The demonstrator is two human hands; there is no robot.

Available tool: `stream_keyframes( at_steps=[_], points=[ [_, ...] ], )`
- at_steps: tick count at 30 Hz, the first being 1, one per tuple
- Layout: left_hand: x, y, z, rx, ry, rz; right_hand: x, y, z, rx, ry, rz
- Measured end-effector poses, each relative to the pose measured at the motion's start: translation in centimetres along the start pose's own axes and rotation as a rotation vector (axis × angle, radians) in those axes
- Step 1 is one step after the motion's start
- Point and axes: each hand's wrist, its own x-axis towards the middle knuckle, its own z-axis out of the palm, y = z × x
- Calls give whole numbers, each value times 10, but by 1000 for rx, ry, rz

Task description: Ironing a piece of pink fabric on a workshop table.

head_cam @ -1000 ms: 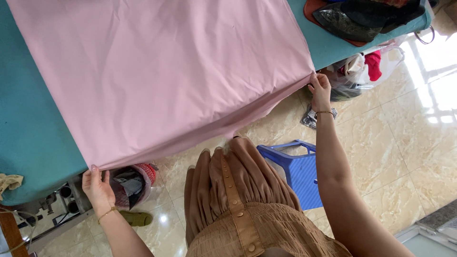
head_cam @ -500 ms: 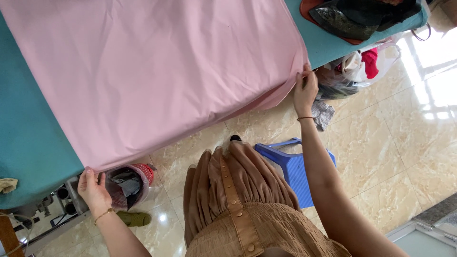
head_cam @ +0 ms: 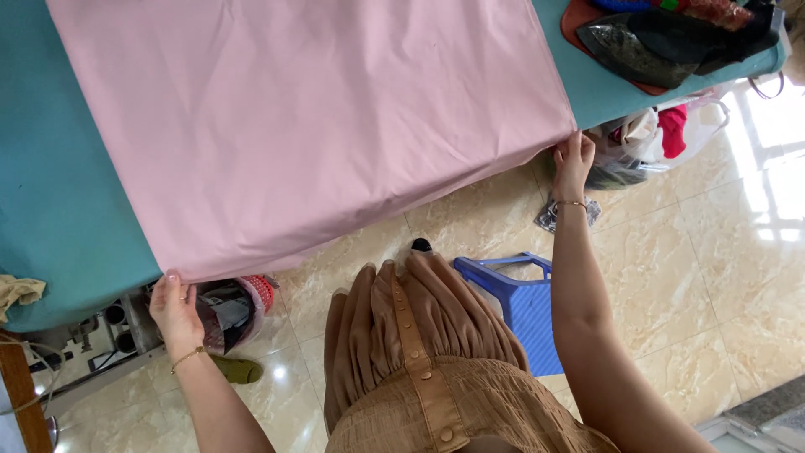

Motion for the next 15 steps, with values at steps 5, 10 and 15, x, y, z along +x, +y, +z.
stream_keyframes(
  at_steps=[5, 10, 15],
  points=[
    [4, -1, -14, 92, -19, -29, -14, -18, 4, -321, -11, 33],
    [-10, 31, -2, 10, -7, 33, 3, -34, -17, -381, -103, -145],
    [-18, 33, 8, 88, 115, -22, 0, -39, -26, -319, -113, 26]
  ],
)
